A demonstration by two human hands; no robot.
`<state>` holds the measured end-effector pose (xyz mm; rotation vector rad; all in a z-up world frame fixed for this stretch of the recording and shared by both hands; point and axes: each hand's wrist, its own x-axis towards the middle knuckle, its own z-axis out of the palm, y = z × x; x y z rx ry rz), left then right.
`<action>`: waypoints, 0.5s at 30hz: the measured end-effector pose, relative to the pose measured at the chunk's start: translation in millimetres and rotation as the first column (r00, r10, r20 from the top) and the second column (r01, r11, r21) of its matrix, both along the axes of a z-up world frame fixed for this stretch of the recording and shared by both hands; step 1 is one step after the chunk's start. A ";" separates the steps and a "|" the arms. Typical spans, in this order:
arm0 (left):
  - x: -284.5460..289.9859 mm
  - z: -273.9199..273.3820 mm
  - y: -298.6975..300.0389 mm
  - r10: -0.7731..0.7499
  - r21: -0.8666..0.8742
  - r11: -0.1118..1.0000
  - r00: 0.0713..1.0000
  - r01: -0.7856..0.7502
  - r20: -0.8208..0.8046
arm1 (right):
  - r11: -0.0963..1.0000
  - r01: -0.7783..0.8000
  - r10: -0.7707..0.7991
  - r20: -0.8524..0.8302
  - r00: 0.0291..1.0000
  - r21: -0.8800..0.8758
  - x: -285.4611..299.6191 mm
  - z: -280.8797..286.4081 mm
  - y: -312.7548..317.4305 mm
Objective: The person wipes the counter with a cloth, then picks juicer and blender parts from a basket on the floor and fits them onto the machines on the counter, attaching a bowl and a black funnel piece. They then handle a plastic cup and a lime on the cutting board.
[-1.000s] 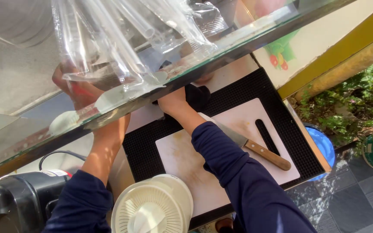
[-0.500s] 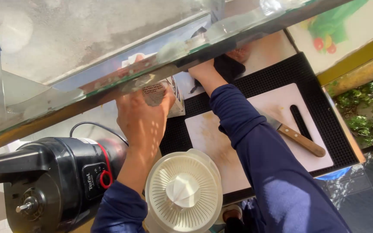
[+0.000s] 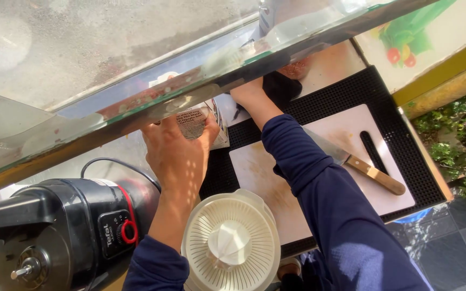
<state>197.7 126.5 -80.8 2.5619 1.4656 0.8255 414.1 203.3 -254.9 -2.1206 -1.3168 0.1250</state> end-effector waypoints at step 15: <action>4.2 3.6 -14.3 -0.016 0.052 0.999 0.999 0.014 0.033 | 0.941 0.046 0.075 -0.341 0.937 0.334 -35.1 30.8 -51.2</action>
